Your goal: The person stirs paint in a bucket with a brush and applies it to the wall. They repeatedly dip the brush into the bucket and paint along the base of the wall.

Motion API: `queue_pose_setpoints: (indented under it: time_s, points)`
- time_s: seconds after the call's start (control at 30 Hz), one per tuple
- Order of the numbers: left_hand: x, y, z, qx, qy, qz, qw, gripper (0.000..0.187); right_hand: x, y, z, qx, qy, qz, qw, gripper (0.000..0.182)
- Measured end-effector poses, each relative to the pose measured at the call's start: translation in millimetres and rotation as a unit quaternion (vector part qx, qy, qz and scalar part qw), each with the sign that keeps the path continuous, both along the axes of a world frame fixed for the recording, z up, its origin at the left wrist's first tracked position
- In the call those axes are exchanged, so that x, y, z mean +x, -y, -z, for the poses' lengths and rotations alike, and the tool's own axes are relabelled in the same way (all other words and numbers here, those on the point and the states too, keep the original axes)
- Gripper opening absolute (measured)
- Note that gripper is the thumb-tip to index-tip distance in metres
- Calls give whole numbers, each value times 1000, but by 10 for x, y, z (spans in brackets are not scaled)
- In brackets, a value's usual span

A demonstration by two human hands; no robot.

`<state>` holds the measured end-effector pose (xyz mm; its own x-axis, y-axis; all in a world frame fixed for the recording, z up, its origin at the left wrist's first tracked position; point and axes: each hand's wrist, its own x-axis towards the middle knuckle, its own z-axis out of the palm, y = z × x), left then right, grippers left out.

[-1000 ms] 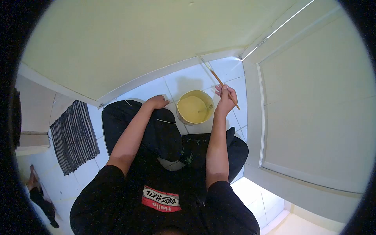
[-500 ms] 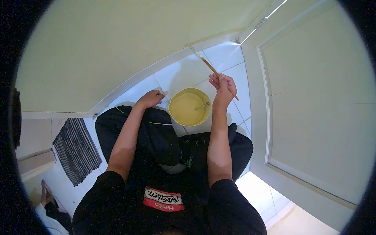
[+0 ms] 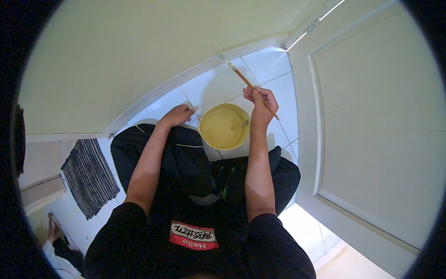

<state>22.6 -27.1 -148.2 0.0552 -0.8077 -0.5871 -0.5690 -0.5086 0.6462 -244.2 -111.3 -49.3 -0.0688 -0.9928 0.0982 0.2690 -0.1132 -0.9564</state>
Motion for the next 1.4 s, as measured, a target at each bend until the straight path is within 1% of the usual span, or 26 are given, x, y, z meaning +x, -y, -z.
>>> queue_pose_setpoints:
  time_s: [0.07, 0.17, 0.37, 0.57, 0.77, 0.87, 0.97, 1.07, 1.17, 1.27, 1.37, 1.4]
  points:
    - [17, 4, 76, -10, 3, 8, 1000, 48, -8, 0, 34, 6, -2, -28, 1000, 11]
    - [4, 0, 6, -7, 9, 6, 1000, 47, 1, 10, 56, 1, -12, -35, 999, 11]
    - [1, -9, -33, -4, 7, 2, 1000, 47, 52, 9, -9, 5, -4, 30, 1000, 10]
    - [31, 0, 68, -19, 8, 18, 1000, 50, -21, 26, 82, -4, -13, -34, 999, 12]
    - [42, 0, 103, -19, 6, 15, 1000, 49, 53, 10, 3, -7, -17, 29, 999, 11]
    - [28, 1, 72, -11, 3, 5, 1000, 48, 28, 1, 10, -2, 1, 17, 1000, 12]
    - [17, -2, 29, -7, 3, -1, 1000, 48, -20, 22, 79, 0, -10, -21, 1000, 12]
    - [17, -4, 29, -8, 0, -4, 1000, 48, 38, 5, 23, 15, -27, -8, 1000, 12]
    - [48, 2, 111, -8, 0, 8, 1000, 48, 65, 12, 0, -3, -5, 36, 999, 12]
    - [38, 15, 74, -1, 5, 14, 1000, 48, 34, 8, 5, 1, -13, 22, 1000, 12]
    - [30, 9, 42, 5, 7, 10, 1000, 49, -25, 26, 82, -1, -8, -28, 1000, 13]
    - [25, 11, 42, 6, 8, 9, 1000, 49, -7, 17, 49, 0, -10, -19, 1000, 12]
